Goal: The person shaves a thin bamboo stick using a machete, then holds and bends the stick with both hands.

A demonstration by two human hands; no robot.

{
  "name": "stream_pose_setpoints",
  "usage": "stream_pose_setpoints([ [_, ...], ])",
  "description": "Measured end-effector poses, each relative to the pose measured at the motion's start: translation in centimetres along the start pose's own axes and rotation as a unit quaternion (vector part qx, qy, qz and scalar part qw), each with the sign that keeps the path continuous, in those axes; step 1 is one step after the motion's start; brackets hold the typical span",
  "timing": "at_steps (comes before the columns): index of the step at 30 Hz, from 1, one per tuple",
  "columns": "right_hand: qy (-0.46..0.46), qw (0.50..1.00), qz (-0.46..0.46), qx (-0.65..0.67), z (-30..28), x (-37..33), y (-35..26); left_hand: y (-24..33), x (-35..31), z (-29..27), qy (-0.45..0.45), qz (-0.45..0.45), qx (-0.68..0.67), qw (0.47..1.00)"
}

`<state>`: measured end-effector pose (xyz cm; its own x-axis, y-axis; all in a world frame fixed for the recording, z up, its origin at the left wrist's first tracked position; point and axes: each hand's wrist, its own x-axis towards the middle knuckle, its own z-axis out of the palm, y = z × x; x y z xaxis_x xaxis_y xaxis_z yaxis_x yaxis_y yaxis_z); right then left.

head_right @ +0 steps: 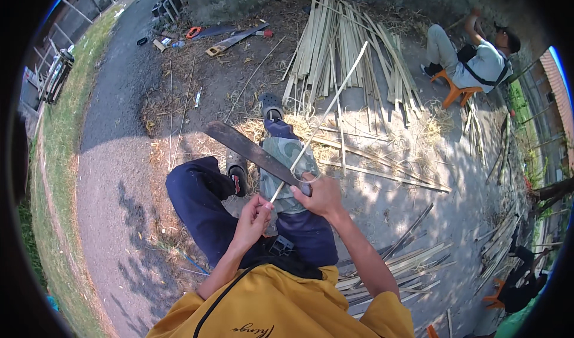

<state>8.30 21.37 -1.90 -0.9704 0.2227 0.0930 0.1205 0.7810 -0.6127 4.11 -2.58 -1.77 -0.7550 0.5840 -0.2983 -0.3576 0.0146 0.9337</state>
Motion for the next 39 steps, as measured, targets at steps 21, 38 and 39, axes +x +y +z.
stream_pose_setpoints([
  [21,0.025,1.000,-0.005,-0.013,0.3,-0.4,-2.0,-0.3,2.9,1.7,0.028,0.014,0.029,0.999],
  [38,-0.003,0.999,0.042,0.009,-0.3,0.0,-1.4,1.0,-1.3,-0.3,-0.003,-0.048,0.009,0.999],
  [39,0.028,0.999,-0.004,-0.023,0.0,-0.5,-1.7,1.2,-2.2,-0.3,0.001,-0.042,0.033,0.999],
])
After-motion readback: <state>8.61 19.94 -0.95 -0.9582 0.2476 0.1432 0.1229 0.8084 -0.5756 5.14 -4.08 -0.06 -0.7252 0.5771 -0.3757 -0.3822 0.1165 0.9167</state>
